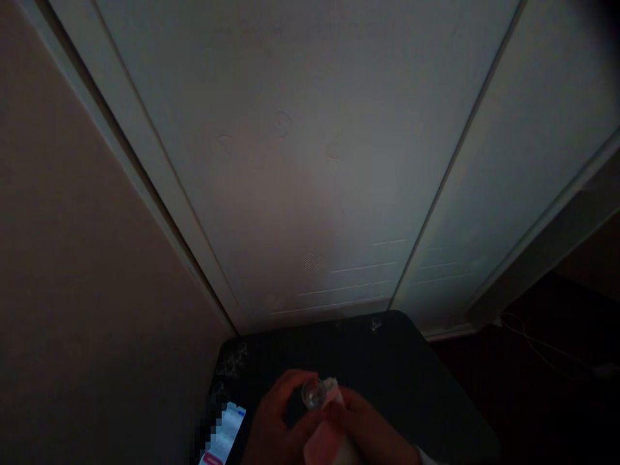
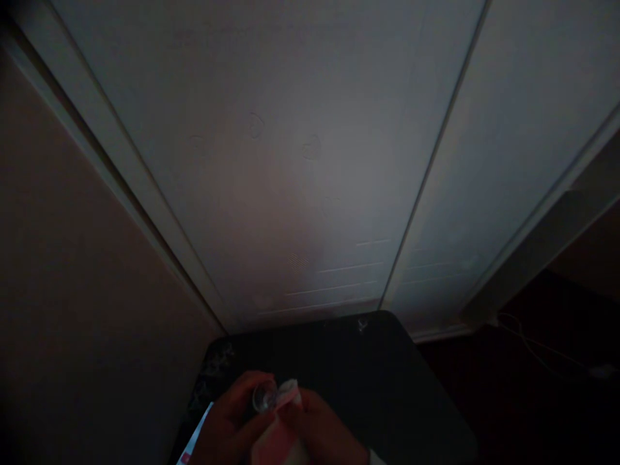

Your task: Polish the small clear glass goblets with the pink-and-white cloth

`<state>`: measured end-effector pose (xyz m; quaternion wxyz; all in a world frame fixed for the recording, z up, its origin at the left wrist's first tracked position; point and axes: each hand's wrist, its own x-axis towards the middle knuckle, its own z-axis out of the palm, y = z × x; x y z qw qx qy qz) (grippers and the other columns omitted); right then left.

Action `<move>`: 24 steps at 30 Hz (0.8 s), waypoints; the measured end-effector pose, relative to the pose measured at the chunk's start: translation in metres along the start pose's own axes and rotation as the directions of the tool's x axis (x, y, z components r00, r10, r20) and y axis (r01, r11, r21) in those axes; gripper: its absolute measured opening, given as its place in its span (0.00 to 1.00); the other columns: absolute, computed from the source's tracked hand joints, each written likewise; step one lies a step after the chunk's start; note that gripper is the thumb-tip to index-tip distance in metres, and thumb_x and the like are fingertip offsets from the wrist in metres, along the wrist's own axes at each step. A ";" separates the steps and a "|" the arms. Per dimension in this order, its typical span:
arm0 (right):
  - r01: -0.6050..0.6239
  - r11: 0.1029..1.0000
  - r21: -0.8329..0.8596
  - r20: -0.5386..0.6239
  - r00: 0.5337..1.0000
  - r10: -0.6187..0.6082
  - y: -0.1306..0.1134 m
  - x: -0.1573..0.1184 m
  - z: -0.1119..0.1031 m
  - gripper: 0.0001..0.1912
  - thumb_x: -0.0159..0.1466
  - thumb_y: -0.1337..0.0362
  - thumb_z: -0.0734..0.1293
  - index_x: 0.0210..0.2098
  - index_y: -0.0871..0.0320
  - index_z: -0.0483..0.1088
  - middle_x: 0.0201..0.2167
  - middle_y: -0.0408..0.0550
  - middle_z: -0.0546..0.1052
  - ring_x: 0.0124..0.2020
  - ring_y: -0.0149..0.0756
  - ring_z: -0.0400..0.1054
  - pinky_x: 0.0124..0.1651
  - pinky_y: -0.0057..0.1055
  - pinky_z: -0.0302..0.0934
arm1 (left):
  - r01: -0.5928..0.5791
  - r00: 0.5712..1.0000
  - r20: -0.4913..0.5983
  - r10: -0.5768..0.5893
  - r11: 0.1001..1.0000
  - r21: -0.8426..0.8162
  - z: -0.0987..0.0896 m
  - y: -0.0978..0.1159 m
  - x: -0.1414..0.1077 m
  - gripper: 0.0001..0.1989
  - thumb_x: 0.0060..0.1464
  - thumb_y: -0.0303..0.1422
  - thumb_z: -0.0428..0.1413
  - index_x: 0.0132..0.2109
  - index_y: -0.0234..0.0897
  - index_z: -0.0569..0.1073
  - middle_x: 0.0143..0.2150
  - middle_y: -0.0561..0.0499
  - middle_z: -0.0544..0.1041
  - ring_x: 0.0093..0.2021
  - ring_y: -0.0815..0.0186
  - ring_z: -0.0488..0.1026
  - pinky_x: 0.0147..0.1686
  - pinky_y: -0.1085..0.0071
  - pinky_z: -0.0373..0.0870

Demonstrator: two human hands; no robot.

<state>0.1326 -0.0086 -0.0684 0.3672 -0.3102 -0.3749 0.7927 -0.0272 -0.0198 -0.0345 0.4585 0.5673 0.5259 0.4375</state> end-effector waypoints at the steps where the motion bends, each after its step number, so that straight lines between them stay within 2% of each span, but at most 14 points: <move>1: -0.009 1.000 0.020 -0.017 1.000 0.010 0.001 0.000 0.000 0.22 0.47 0.48 0.74 0.29 0.62 0.74 0.22 0.43 0.73 0.26 0.32 0.67 0.35 0.28 0.59 | 0.030 1.000 0.008 -0.030 0.999 -0.027 0.001 0.000 0.000 0.16 0.44 0.35 0.62 0.44 0.40 0.78 0.43 0.45 0.79 0.44 0.56 0.76 0.48 0.63 0.71; 3: -0.014 0.998 0.069 -0.046 0.999 0.017 0.002 0.000 0.001 0.21 0.46 0.49 0.75 0.28 0.62 0.74 0.22 0.43 0.73 0.26 0.32 0.68 0.35 0.28 0.60 | 0.093 0.995 0.029 -0.091 0.992 -0.081 0.003 -0.002 -0.001 0.18 0.45 0.36 0.62 0.46 0.39 0.78 0.44 0.44 0.80 0.45 0.55 0.76 0.48 0.62 0.71; 6: 0.011 0.993 0.115 -0.031 1.000 -0.007 0.005 0.000 0.002 0.21 0.47 0.50 0.74 0.30 0.62 0.74 0.23 0.45 0.75 0.29 0.36 0.70 0.39 0.32 0.61 | 0.150 0.988 0.056 -0.143 0.977 -0.149 0.005 -0.008 -0.003 0.21 0.45 0.39 0.63 0.48 0.38 0.77 0.48 0.41 0.79 0.48 0.53 0.75 0.50 0.60 0.70; 9: 0.022 0.995 0.095 -0.042 0.999 -0.018 0.008 -0.002 -0.001 0.22 0.47 0.49 0.74 0.31 0.62 0.75 0.26 0.49 0.76 0.32 0.40 0.72 0.43 0.37 0.62 | 0.196 0.981 0.052 -0.189 0.955 -0.224 0.005 -0.011 -0.003 0.24 0.45 0.42 0.63 0.49 0.37 0.77 0.50 0.41 0.78 0.49 0.53 0.74 0.50 0.60 0.70; 13: 0.000 0.998 -0.070 -0.225 0.974 -0.016 0.013 -0.005 -0.013 0.28 0.46 0.41 0.72 0.32 0.61 0.75 0.27 0.51 0.77 0.35 0.45 0.71 0.43 0.41 0.63 | 0.199 0.972 -0.048 -0.231 0.911 -0.361 0.005 -0.010 0.001 0.28 0.43 0.45 0.64 0.50 0.37 0.73 0.42 0.45 0.81 0.43 0.58 0.77 0.44 0.65 0.72; 15: 0.025 0.991 -0.133 -0.300 0.952 -0.064 0.015 -0.006 -0.019 0.32 0.44 0.37 0.70 0.33 0.60 0.76 0.28 0.53 0.77 0.36 0.48 0.71 0.42 0.42 0.64 | 0.151 0.973 -0.109 -0.204 0.917 -0.368 0.006 -0.008 0.001 0.24 0.42 0.44 0.64 0.46 0.38 0.72 0.37 0.49 0.81 0.38 0.60 0.78 0.39 0.68 0.72; 17: 0.058 0.983 -0.173 -0.298 0.948 -0.109 0.014 -0.007 -0.022 0.34 0.44 0.35 0.68 0.33 0.59 0.76 0.28 0.53 0.77 0.35 0.49 0.71 0.40 0.42 0.65 | 0.102 0.977 -0.156 -0.146 0.960 -0.260 0.008 -0.006 0.000 0.17 0.43 0.40 0.64 0.40 0.38 0.73 0.33 0.51 0.81 0.35 0.61 0.78 0.37 0.69 0.72; 20: 0.107 0.970 -0.219 -0.230 0.960 -0.158 0.009 -0.008 -0.019 0.30 0.49 0.38 0.67 0.34 0.60 0.75 0.29 0.52 0.77 0.33 0.45 0.70 0.38 0.40 0.66 | 0.026 0.986 -0.163 -0.019 0.999 0.039 0.009 -0.003 -0.003 0.08 0.46 0.35 0.61 0.36 0.39 0.76 0.34 0.50 0.81 0.37 0.60 0.77 0.38 0.69 0.71; 22: 0.183 0.955 -0.233 -0.171 0.959 -0.225 0.004 -0.008 -0.013 0.26 0.51 0.44 0.70 0.39 0.59 0.74 0.32 0.50 0.77 0.35 0.43 0.70 0.40 0.39 0.65 | -0.049 0.995 -0.076 0.062 0.984 0.172 0.009 -0.002 -0.003 0.07 0.47 0.31 0.59 0.37 0.41 0.78 0.36 0.49 0.81 0.39 0.59 0.76 0.41 0.70 0.71; 24: 0.272 0.933 -0.238 -0.120 0.944 -0.306 0.000 -0.007 -0.008 0.23 0.50 0.54 0.72 0.43 0.57 0.72 0.35 0.49 0.76 0.37 0.42 0.70 0.42 0.37 0.64 | -0.130 0.992 0.032 0.126 0.968 0.214 0.007 -0.001 -0.002 0.09 0.48 0.29 0.59 0.38 0.44 0.79 0.38 0.49 0.80 0.39 0.59 0.76 0.41 0.70 0.72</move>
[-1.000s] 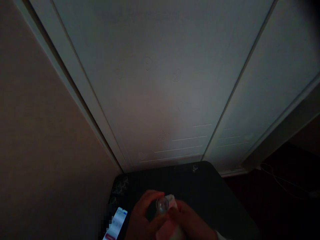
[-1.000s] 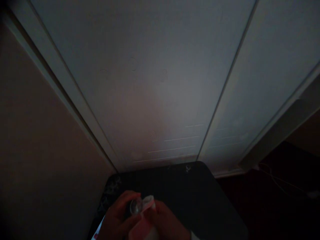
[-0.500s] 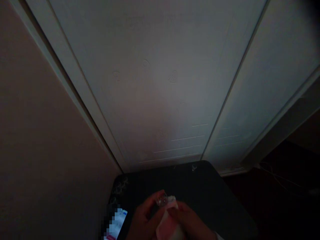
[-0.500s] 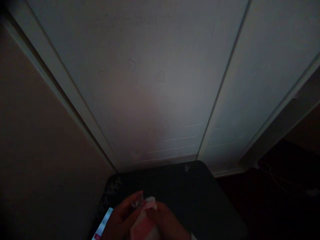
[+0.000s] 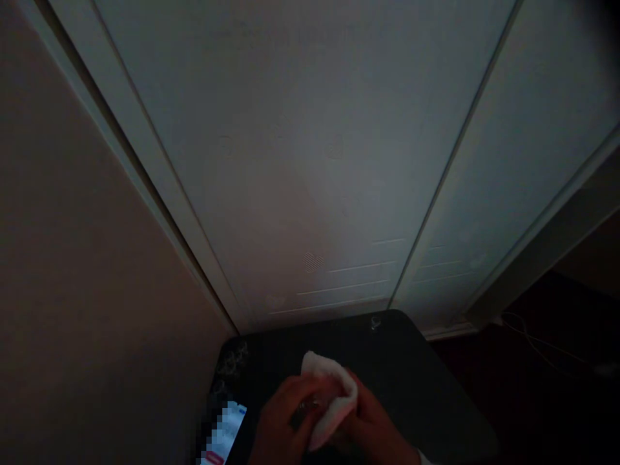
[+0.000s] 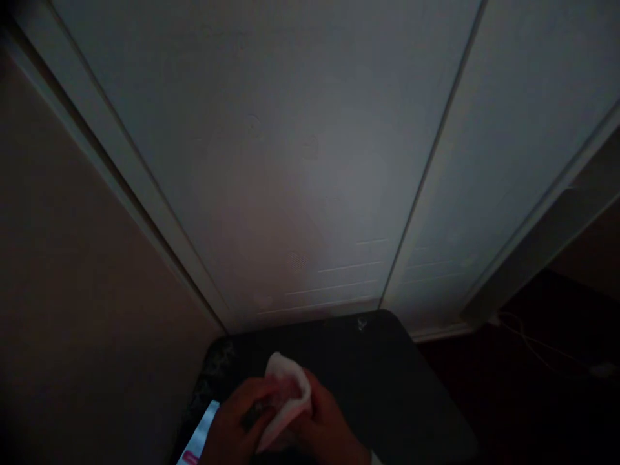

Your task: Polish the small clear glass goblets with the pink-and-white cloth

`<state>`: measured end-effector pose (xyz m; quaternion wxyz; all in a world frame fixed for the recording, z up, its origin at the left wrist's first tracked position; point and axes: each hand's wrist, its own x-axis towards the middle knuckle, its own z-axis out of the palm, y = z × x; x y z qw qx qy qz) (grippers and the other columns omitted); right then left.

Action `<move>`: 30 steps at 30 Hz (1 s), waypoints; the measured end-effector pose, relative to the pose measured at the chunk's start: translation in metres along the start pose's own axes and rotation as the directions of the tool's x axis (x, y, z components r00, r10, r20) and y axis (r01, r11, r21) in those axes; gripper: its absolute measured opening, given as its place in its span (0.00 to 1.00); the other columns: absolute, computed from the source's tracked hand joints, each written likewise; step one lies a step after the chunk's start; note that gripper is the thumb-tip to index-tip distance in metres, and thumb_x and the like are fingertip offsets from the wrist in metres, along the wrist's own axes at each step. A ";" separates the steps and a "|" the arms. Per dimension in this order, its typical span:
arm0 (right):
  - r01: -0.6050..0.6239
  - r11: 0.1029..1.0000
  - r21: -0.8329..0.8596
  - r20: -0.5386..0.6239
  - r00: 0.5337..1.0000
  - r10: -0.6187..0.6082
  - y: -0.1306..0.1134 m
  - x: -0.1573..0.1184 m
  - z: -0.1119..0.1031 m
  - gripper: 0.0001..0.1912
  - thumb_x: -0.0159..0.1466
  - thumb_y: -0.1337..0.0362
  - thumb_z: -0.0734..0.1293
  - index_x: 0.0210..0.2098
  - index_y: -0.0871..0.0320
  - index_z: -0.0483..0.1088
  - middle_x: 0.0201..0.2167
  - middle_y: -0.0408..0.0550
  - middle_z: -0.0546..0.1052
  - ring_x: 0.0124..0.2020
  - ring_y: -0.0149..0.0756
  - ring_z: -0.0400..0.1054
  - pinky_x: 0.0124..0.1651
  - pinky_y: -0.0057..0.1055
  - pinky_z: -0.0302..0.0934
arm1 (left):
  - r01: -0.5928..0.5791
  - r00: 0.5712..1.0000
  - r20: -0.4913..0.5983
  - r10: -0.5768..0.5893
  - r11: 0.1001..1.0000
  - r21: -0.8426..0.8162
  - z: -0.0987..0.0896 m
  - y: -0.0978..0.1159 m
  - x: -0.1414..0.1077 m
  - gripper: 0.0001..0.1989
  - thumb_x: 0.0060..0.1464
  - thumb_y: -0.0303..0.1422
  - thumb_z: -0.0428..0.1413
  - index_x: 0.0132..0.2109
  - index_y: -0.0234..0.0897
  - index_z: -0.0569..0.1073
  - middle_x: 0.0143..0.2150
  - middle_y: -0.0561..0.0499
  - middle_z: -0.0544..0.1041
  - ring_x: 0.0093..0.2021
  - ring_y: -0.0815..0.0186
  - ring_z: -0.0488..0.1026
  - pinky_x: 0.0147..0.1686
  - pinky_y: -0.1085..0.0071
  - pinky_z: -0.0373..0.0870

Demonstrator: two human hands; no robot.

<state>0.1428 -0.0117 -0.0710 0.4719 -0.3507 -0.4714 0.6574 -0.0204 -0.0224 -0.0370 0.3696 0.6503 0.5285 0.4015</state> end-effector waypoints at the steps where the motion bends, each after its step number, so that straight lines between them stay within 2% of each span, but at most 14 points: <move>1: 0.029 1.000 -0.002 0.005 1.000 -0.029 -0.002 0.000 0.002 0.22 0.49 0.59 0.72 0.43 0.57 0.72 0.35 0.48 0.76 0.37 0.41 0.69 0.41 0.36 0.63 | -0.033 0.999 0.030 0.033 0.999 0.005 -0.001 0.000 0.000 0.10 0.48 0.29 0.59 0.38 0.44 0.80 0.38 0.48 0.80 0.39 0.59 0.76 0.41 0.70 0.72; 5: 0.040 0.999 -0.022 -0.014 0.999 -0.040 -0.005 -0.001 0.002 0.18 0.47 0.70 0.70 0.38 0.58 0.72 0.30 0.44 0.75 0.31 0.36 0.67 0.35 0.31 0.61 | -0.076 0.997 0.005 0.077 0.993 -0.092 -0.001 -0.004 -0.001 0.10 0.47 0.28 0.60 0.39 0.43 0.79 0.40 0.47 0.77 0.41 0.59 0.75 0.41 0.69 0.73; 7: 0.035 0.999 -0.006 -0.032 0.999 -0.035 -0.006 -0.003 0.001 0.19 0.47 0.70 0.69 0.40 0.58 0.72 0.30 0.44 0.75 0.30 0.35 0.67 0.34 0.30 0.61 | -0.051 0.999 -0.004 0.052 0.968 -0.245 0.000 -0.005 -0.003 0.10 0.47 0.28 0.61 0.39 0.42 0.78 0.40 0.47 0.75 0.42 0.59 0.74 0.41 0.68 0.73; 10: 0.027 1.000 0.006 -0.065 0.998 -0.026 -0.008 -0.007 0.001 0.18 0.47 0.69 0.71 0.39 0.58 0.71 0.30 0.43 0.74 0.31 0.35 0.67 0.35 0.29 0.60 | 0.000 1.000 0.025 0.014 0.879 -0.476 0.000 -0.006 -0.007 0.12 0.47 0.30 0.62 0.41 0.40 0.76 0.41 0.48 0.73 0.43 0.60 0.74 0.43 0.68 0.73; 13: -0.001 1.000 -0.011 -0.067 0.998 0.001 -0.010 -0.009 0.002 0.19 0.45 0.69 0.73 0.37 0.58 0.70 0.31 0.43 0.74 0.31 0.34 0.66 0.35 0.29 0.61 | 0.049 0.999 0.041 -0.032 0.832 -0.552 -0.003 -0.006 -0.010 0.13 0.46 0.30 0.63 0.43 0.41 0.77 0.43 0.48 0.73 0.46 0.60 0.74 0.45 0.68 0.72; 18: 0.012 0.992 -0.122 -0.021 1.000 -0.015 -0.015 -0.010 0.001 0.19 0.47 0.65 0.73 0.38 0.59 0.68 0.30 0.42 0.72 0.30 0.32 0.64 0.32 0.28 0.59 | 0.098 0.995 0.060 -0.079 0.893 -0.439 -0.013 0.000 -0.012 0.14 0.44 0.29 0.63 0.42 0.41 0.79 0.44 0.47 0.74 0.44 0.58 0.74 0.43 0.67 0.73; 25: 0.092 0.942 -0.322 0.116 0.992 -0.058 -0.024 -0.012 -0.001 0.14 0.50 0.60 0.73 0.33 0.59 0.69 0.27 0.40 0.69 0.27 0.29 0.60 0.30 0.27 0.56 | 0.043 0.998 0.060 -0.034 0.985 -0.166 -0.020 0.015 -0.014 0.12 0.46 0.32 0.63 0.41 0.44 0.80 0.42 0.47 0.77 0.42 0.58 0.74 0.42 0.67 0.72; 30: 0.151 0.910 -0.387 0.162 0.982 -0.094 -0.023 -0.014 -0.002 0.13 0.55 0.57 0.71 0.33 0.59 0.70 0.28 0.41 0.69 0.28 0.30 0.61 0.31 0.27 0.56 | 0.009 0.999 0.048 -0.005 0.995 -0.096 -0.020 0.014 -0.017 0.12 0.47 0.32 0.63 0.42 0.46 0.80 0.43 0.48 0.78 0.43 0.59 0.74 0.43 0.68 0.72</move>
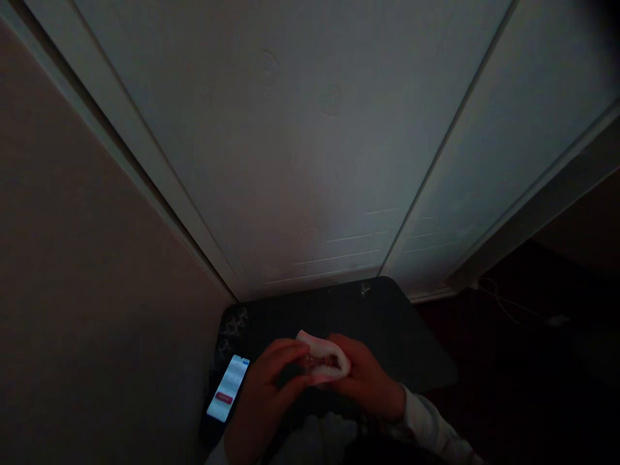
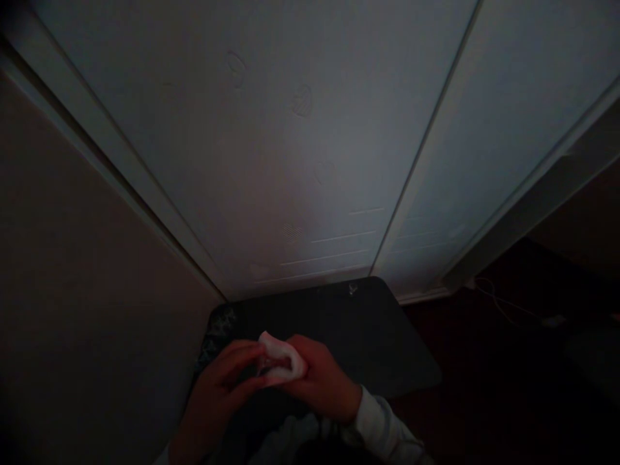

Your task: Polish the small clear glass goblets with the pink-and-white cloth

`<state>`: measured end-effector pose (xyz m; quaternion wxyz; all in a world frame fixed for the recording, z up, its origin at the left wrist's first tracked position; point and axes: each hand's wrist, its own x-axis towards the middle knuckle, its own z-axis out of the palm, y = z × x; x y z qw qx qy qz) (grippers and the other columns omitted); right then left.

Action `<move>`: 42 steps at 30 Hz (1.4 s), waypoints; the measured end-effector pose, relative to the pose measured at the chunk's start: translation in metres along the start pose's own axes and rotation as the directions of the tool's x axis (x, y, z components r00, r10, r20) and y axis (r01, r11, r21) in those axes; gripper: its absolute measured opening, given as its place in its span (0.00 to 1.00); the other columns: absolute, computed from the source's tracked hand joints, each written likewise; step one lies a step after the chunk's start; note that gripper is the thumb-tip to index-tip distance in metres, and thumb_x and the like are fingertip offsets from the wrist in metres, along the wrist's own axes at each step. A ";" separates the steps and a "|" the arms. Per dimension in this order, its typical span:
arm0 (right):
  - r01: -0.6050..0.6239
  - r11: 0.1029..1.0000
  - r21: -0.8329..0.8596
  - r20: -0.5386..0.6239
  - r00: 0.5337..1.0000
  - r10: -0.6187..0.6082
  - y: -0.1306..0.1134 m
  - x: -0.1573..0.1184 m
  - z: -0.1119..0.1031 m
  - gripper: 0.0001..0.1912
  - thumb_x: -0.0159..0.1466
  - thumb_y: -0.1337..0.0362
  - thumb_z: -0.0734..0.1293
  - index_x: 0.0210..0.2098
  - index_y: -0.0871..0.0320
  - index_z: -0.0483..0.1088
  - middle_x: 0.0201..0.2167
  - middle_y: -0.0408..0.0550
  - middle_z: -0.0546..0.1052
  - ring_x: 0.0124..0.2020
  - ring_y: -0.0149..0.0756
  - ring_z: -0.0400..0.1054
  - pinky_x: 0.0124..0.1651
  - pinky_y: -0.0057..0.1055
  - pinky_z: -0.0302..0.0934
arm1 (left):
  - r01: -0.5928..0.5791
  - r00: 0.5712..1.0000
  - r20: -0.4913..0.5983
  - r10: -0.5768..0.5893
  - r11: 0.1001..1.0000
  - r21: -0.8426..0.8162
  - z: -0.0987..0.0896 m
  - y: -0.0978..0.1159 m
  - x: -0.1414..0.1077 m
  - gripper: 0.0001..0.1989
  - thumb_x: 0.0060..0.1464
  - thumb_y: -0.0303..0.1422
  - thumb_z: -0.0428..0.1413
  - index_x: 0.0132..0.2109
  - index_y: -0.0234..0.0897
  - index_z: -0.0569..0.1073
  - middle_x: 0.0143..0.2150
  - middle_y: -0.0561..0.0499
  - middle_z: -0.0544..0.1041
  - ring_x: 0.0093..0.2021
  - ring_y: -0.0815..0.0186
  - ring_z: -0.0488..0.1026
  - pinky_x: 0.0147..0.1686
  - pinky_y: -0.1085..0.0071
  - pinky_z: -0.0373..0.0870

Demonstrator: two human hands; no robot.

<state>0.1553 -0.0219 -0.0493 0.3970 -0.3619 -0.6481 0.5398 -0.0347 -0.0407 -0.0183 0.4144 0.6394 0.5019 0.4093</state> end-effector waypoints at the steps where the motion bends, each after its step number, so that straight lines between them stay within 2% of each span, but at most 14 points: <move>1: 0.002 1.000 -0.004 0.005 1.000 -0.002 0.000 0.000 0.000 0.13 0.55 0.57 0.71 0.33 0.59 0.70 0.28 0.42 0.70 0.28 0.30 0.62 0.31 0.27 0.56 | -0.007 1.000 0.005 0.007 1.000 0.005 0.000 0.000 0.000 0.12 0.47 0.32 0.63 0.42 0.46 0.80 0.43 0.48 0.78 0.43 0.59 0.74 0.43 0.68 0.71; 9: 0.053 0.998 0.023 0.017 0.998 -0.053 -0.004 -0.001 -0.003 0.12 0.57 0.56 0.69 0.34 0.59 0.71 0.28 0.43 0.71 0.29 0.31 0.63 0.32 0.28 0.57 | -0.045 0.998 0.040 0.044 0.998 0.032 0.002 0.002 0.002 0.12 0.49 0.33 0.62 0.43 0.47 0.79 0.43 0.49 0.78 0.44 0.60 0.74 0.44 0.69 0.71; 13: 0.018 0.997 0.075 -0.006 1.000 -0.017 0.000 -0.003 -0.002 0.14 0.55 0.54 0.70 0.31 0.59 0.69 0.26 0.42 0.69 0.27 0.31 0.61 0.30 0.27 0.55 | -0.074 0.996 0.058 0.071 0.996 0.049 0.004 0.002 0.003 0.12 0.49 0.34 0.62 0.43 0.46 0.79 0.44 0.48 0.78 0.45 0.60 0.74 0.44 0.69 0.72; 17: -0.040 0.988 0.150 -0.048 0.998 0.048 0.005 -0.002 0.001 0.17 0.52 0.52 0.71 0.27 0.58 0.66 0.24 0.40 0.66 0.25 0.29 0.57 0.27 0.27 0.53 | -0.155 0.985 0.079 0.150 0.986 0.066 0.003 0.001 0.004 0.12 0.50 0.33 0.62 0.44 0.46 0.78 0.44 0.50 0.79 0.44 0.61 0.75 0.44 0.70 0.72; 23: -0.120 0.949 0.293 -0.056 0.988 0.142 0.008 0.000 0.004 0.15 0.49 0.57 0.74 0.27 0.58 0.65 0.23 0.38 0.65 0.24 0.28 0.55 0.28 0.26 0.51 | -0.241 0.968 0.093 0.232 0.967 0.089 0.003 -0.002 0.006 0.14 0.51 0.33 0.61 0.46 0.46 0.77 0.45 0.50 0.79 0.45 0.63 0.75 0.46 0.71 0.71; 29: -0.195 0.893 0.407 -0.049 0.971 0.234 0.015 0.001 0.005 0.13 0.48 0.61 0.72 0.25 0.58 0.64 0.22 0.37 0.64 0.24 0.27 0.53 0.26 0.25 0.49 | -0.194 0.976 0.126 0.179 0.973 0.123 0.002 -0.004 0.008 0.13 0.51 0.33 0.61 0.46 0.45 0.78 0.46 0.49 0.79 0.47 0.62 0.75 0.47 0.71 0.71; 35: -0.144 0.846 0.513 -0.086 0.972 0.217 0.018 0.005 0.008 0.16 0.50 0.55 0.72 0.26 0.59 0.66 0.22 0.38 0.67 0.23 0.27 0.56 0.27 0.25 0.52 | -0.141 0.983 0.137 0.123 0.982 0.125 0.001 -0.004 0.010 0.15 0.50 0.27 0.60 0.45 0.44 0.77 0.47 0.49 0.78 0.48 0.61 0.74 0.49 0.69 0.69; 42: -0.174 0.774 0.608 -0.185 0.918 0.351 0.019 0.013 0.014 0.19 0.50 0.48 0.73 0.30 0.58 0.73 0.28 0.44 0.75 0.30 0.36 0.67 0.35 0.31 0.62 | -0.104 0.990 0.111 0.091 0.988 0.113 0.003 -0.002 0.010 0.13 0.46 0.24 0.62 0.40 0.42 0.77 0.41 0.50 0.78 0.43 0.63 0.74 0.43 0.72 0.69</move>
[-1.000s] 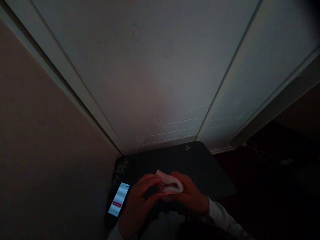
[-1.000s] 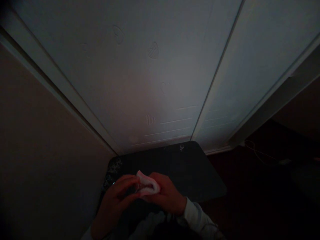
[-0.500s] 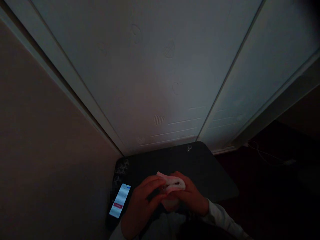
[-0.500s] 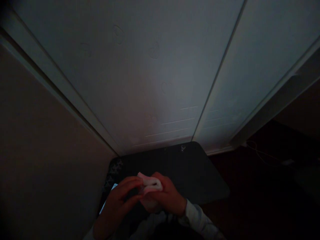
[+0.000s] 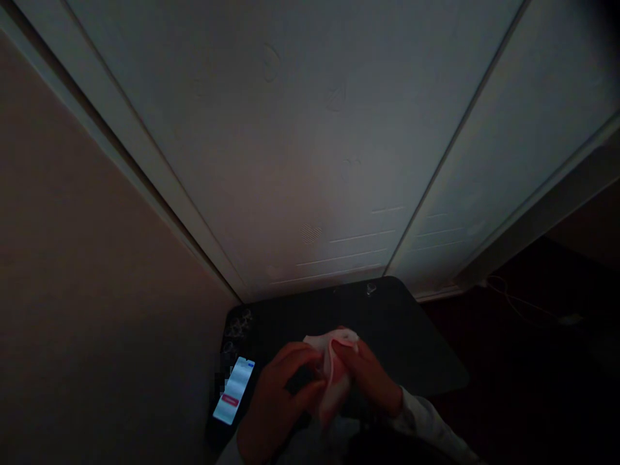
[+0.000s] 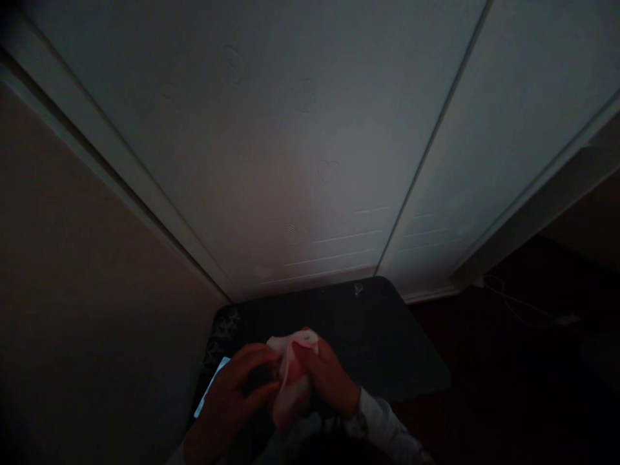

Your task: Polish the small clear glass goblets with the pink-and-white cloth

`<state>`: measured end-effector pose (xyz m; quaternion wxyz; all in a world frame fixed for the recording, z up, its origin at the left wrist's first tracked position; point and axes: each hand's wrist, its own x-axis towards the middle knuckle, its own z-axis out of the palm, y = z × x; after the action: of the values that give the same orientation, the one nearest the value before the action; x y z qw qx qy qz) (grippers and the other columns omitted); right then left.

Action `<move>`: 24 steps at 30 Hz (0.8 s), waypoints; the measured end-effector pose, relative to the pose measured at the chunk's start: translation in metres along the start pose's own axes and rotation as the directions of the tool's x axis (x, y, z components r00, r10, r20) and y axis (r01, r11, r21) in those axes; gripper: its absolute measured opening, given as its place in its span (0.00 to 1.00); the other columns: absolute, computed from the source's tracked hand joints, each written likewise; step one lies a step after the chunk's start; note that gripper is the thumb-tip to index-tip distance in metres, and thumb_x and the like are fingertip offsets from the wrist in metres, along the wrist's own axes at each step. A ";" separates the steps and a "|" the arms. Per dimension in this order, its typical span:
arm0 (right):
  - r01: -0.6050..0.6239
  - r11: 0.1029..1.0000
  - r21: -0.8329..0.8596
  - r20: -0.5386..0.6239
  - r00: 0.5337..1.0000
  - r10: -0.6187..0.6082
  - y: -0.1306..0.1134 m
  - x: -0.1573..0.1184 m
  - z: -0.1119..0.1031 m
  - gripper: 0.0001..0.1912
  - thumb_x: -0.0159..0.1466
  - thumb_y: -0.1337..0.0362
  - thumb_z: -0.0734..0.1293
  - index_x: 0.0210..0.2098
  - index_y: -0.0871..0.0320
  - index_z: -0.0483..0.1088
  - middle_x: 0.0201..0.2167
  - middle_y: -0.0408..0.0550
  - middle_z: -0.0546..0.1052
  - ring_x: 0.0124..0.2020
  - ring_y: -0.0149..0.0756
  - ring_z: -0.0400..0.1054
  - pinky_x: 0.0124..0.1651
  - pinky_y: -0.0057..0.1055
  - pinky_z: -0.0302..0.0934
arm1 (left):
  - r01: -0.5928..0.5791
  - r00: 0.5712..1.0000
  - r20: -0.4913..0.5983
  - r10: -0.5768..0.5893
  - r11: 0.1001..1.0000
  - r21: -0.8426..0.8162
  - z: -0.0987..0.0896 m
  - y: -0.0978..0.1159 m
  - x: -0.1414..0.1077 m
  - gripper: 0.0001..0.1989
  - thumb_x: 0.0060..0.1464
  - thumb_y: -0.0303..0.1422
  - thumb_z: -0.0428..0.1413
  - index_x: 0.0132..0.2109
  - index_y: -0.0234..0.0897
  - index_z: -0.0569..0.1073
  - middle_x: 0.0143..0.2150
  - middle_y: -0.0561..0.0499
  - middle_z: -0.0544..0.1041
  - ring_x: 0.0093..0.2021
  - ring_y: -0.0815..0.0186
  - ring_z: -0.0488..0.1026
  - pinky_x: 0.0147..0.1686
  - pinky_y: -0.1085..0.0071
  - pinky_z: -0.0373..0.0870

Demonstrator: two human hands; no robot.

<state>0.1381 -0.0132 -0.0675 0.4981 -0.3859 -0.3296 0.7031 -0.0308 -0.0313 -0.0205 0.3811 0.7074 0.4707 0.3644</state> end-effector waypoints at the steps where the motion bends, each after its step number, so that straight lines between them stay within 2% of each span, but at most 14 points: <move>1: 0.001 1.000 0.005 -0.027 1.000 -0.001 0.000 0.001 0.001 0.19 0.50 0.48 0.73 0.30 0.58 0.73 0.28 0.45 0.76 0.31 0.37 0.68 0.36 0.31 0.63 | 0.006 1.000 -0.012 -0.006 1.000 -0.005 0.000 -0.001 -0.001 0.13 0.45 0.24 0.62 0.40 0.42 0.77 0.41 0.50 0.77 0.43 0.63 0.73 0.43 0.72 0.69; 6: 0.047 0.999 -0.006 -0.192 0.980 -0.047 0.007 0.007 -0.005 0.18 0.49 0.51 0.74 0.32 0.58 0.76 0.33 0.48 0.78 0.37 0.42 0.71 0.42 0.36 0.64 | 0.064 0.992 -0.105 -0.071 0.995 -0.071 0.001 -0.009 -0.003 0.11 0.44 0.26 0.62 0.38 0.42 0.77 0.40 0.51 0.75 0.43 0.62 0.73 0.43 0.71 0.68; 10: 0.084 0.996 -0.007 -0.191 0.978 -0.084 0.012 0.009 -0.014 0.13 0.53 0.54 0.72 0.33 0.56 0.76 0.34 0.48 0.79 0.37 0.42 0.72 0.42 0.35 0.64 | 0.124 0.971 -0.179 -0.161 0.971 -0.203 0.003 -0.008 -0.003 0.11 0.42 0.27 0.62 0.37 0.41 0.75 0.35 0.52 0.74 0.36 0.64 0.73 0.37 0.72 0.69; 14: 0.035 0.994 0.108 -0.114 0.993 -0.023 0.010 0.004 -0.016 0.17 0.49 0.53 0.74 0.33 0.58 0.75 0.28 0.47 0.80 0.29 0.39 0.72 0.32 0.33 0.65 | 0.211 0.943 -0.182 -0.279 0.922 -0.323 0.005 -0.003 -0.002 0.11 0.41 0.28 0.62 0.36 0.38 0.73 0.33 0.53 0.74 0.34 0.65 0.73 0.35 0.72 0.69; 16: 0.000 0.988 0.155 -0.056 0.998 0.009 0.006 0.000 -0.015 0.19 0.48 0.54 0.76 0.35 0.59 0.75 0.28 0.48 0.80 0.29 0.39 0.73 0.33 0.33 0.66 | 0.244 0.931 -0.176 -0.321 0.902 -0.356 0.005 -0.002 -0.002 0.11 0.41 0.28 0.62 0.36 0.37 0.73 0.33 0.52 0.75 0.34 0.64 0.73 0.35 0.71 0.70; 18: -0.005 0.984 0.176 0.011 1.000 0.003 0.001 -0.003 -0.014 0.22 0.47 0.55 0.76 0.38 0.59 0.75 0.32 0.50 0.81 0.32 0.41 0.74 0.36 0.34 0.66 | 0.260 0.920 -0.178 -0.348 0.884 -0.388 0.006 -0.003 -0.002 0.12 0.41 0.29 0.62 0.37 0.37 0.72 0.33 0.52 0.75 0.33 0.64 0.73 0.34 0.70 0.70; 20: 0.018 0.988 0.155 0.115 0.993 -0.036 -0.005 -0.004 -0.012 0.25 0.47 0.56 0.76 0.43 0.58 0.74 0.41 0.52 0.80 0.40 0.44 0.74 0.42 0.37 0.66 | 0.262 0.912 -0.190 -0.363 0.873 -0.411 0.006 -0.004 -0.001 0.12 0.42 0.30 0.62 0.37 0.36 0.72 0.33 0.52 0.75 0.34 0.64 0.73 0.35 0.70 0.70; 22: 0.066 0.995 0.081 0.203 0.976 -0.082 -0.010 -0.004 -0.010 0.29 0.48 0.56 0.76 0.49 0.55 0.72 0.50 0.53 0.76 0.48 0.46 0.70 0.49 0.40 0.63 | 0.255 0.915 -0.186 -0.357 0.871 -0.419 0.007 -0.005 -0.002 0.12 0.43 0.30 0.62 0.37 0.37 0.72 0.33 0.52 0.75 0.34 0.64 0.74 0.35 0.71 0.70; 24: 0.115 0.993 -0.033 0.245 0.964 -0.103 -0.011 -0.002 -0.008 0.30 0.50 0.55 0.74 0.51 0.54 0.70 0.54 0.52 0.72 0.53 0.47 0.67 0.54 0.42 0.60 | 0.245 0.933 -0.144 -0.330 0.875 -0.417 0.009 -0.005 -0.002 0.11 0.43 0.30 0.62 0.37 0.37 0.72 0.32 0.52 0.76 0.34 0.64 0.74 0.35 0.71 0.70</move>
<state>0.1509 -0.0116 -0.0613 0.4827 -0.2901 -0.4252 0.7085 -0.0259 -0.0339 -0.0291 0.5130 0.4958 0.5261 0.4628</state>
